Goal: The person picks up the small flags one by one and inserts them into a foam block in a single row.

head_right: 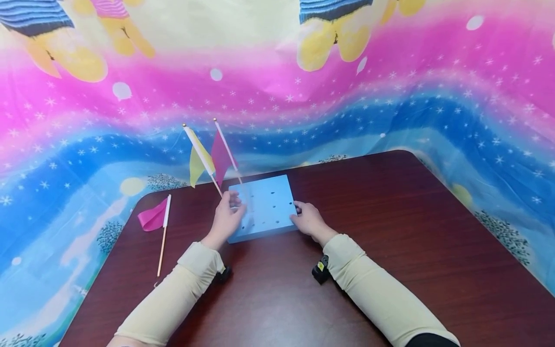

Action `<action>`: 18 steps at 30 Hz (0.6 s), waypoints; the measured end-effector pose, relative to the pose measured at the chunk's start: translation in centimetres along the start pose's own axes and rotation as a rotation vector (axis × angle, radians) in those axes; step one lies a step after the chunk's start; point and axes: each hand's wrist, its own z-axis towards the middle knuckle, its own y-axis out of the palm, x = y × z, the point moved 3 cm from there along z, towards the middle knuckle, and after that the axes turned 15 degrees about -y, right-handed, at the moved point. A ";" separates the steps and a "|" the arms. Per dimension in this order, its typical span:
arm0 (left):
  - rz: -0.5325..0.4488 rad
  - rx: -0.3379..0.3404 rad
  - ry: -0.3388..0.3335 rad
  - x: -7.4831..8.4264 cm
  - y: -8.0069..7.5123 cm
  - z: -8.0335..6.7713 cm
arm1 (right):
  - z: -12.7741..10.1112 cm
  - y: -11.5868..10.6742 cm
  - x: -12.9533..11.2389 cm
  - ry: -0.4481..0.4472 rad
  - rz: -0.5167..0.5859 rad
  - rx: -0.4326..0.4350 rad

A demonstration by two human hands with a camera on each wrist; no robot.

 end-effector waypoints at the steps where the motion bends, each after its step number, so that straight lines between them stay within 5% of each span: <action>1: -0.007 -0.005 -0.002 -0.1 -0.1 -0.1 | 0.0 0.0 0.0 -0.002 0.000 0.000; 9: -0.075 -0.061 -0.054 -0.6 -1.2 -1.6 | 0.0 0.0 0.1 -0.018 -0.003 -0.003; 18: -0.309 -0.006 -0.124 -1.3 -3.1 -2.5 | 0.2 0.1 0.2 -0.017 -0.001 -0.001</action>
